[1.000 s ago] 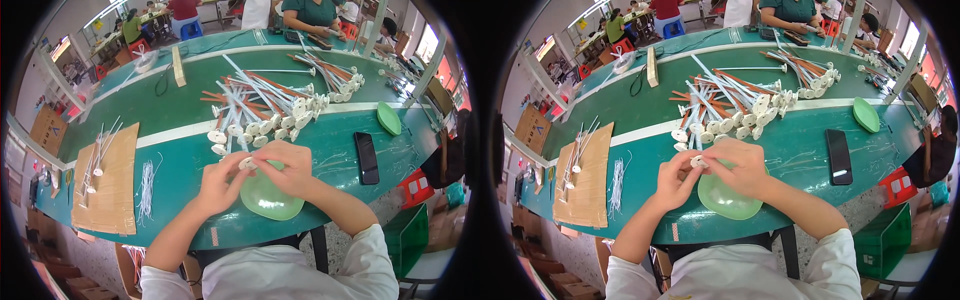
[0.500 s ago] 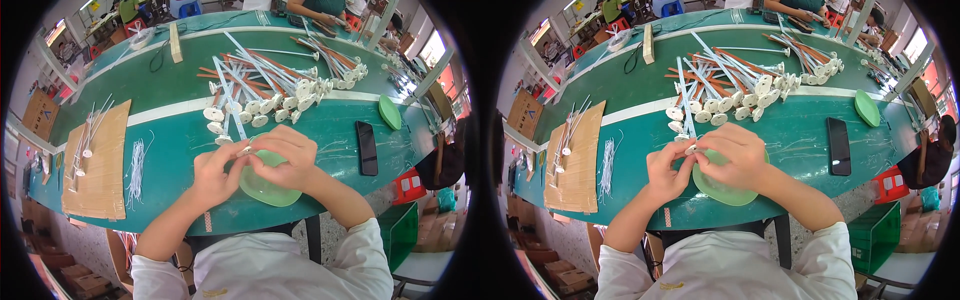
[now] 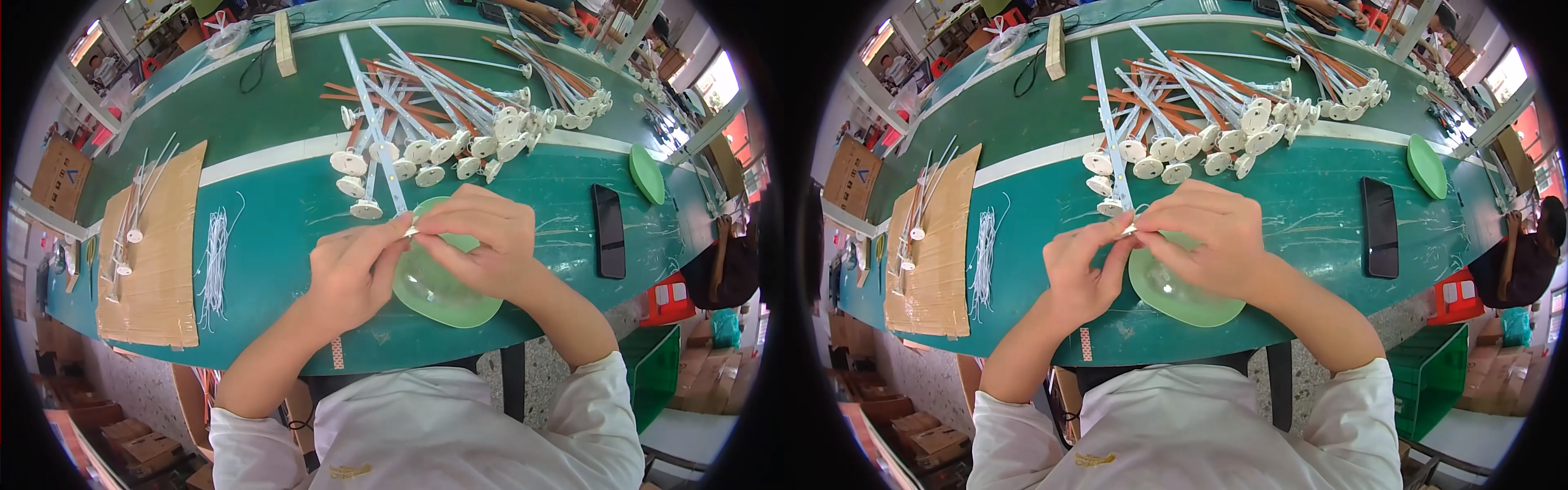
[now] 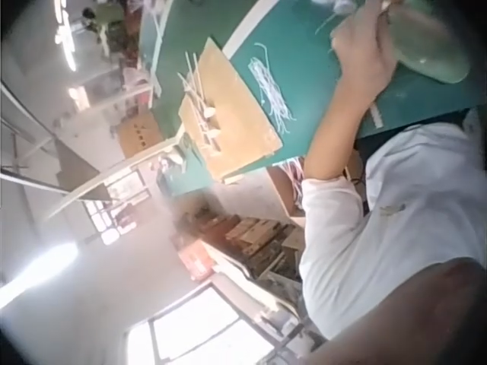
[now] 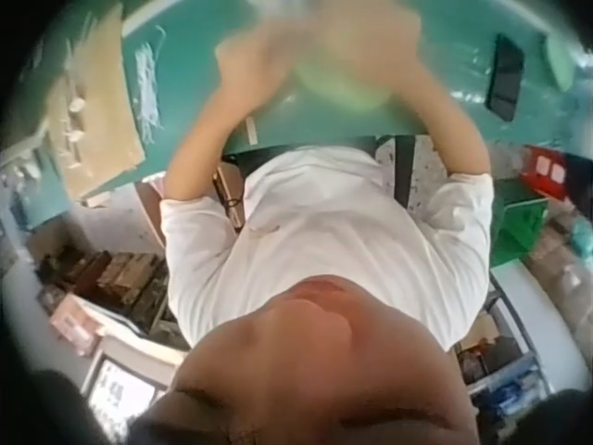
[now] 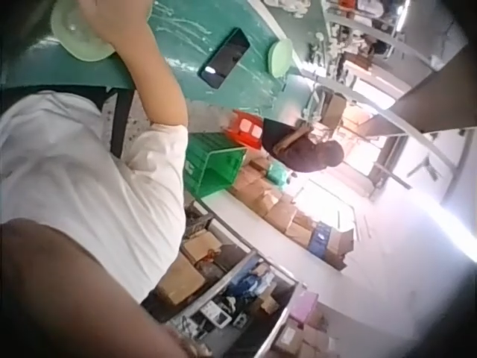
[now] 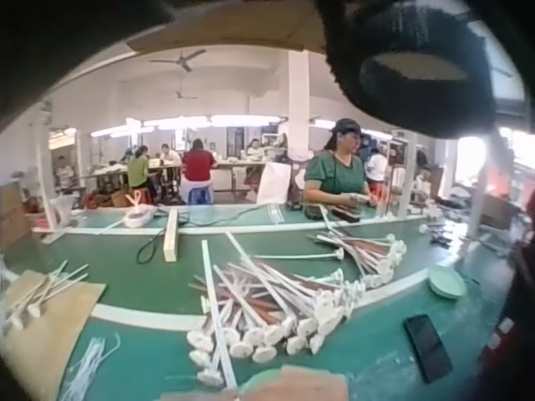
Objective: Assembling long LED light strips by attaching them to circular plastic bases and adding electrical connectors.
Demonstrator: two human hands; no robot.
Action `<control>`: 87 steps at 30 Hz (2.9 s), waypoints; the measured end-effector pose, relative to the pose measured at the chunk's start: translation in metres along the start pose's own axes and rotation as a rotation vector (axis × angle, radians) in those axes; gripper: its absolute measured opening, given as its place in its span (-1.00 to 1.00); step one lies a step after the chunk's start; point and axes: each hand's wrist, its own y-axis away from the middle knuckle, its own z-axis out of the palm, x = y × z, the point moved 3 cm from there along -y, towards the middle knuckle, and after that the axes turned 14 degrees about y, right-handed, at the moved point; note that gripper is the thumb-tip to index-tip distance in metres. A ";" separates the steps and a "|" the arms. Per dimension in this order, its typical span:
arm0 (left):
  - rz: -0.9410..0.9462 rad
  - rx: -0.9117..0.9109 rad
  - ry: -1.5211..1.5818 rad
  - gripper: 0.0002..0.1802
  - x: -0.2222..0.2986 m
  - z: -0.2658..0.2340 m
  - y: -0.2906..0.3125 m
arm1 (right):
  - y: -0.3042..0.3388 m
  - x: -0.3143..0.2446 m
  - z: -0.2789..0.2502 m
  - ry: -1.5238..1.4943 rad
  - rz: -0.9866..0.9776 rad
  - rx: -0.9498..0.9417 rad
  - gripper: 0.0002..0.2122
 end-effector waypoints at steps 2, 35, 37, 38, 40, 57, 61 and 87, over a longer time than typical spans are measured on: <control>0.034 -0.007 -0.036 -0.63 0.001 -0.005 -0.006 | 0.002 -0.005 0.001 0.085 -0.021 0.076 -0.82; -0.257 0.009 0.188 -0.78 -0.030 -0.010 -0.011 | 0.021 -0.024 0.045 -0.045 -0.111 -0.984 -0.93; -0.262 -0.021 0.139 -0.77 -0.026 -0.013 -0.013 | 0.021 -0.019 0.038 -0.039 -0.099 -0.973 -0.94; -0.269 -0.007 0.168 -0.78 -0.025 -0.012 -0.011 | 0.020 -0.014 0.034 -0.142 -0.081 -0.861 -0.94; -0.248 0.040 0.267 -0.77 -0.024 -0.015 -0.005 | 0.011 -0.008 0.028 -0.246 -0.082 -0.736 -0.93; -0.169 0.214 0.433 -0.69 -0.003 -0.016 -0.004 | 0.007 0.002 0.016 -0.704 0.889 -0.369 -0.86; -0.256 0.215 0.417 -0.71 -0.002 -0.019 -0.005 | 0.004 -0.003 0.007 -0.005 0.225 -0.298 -0.89; -0.212 0.066 0.643 -0.27 -0.001 -0.004 -0.002 | 0.009 -0.008 -0.002 0.056 -0.024 0.227 -0.94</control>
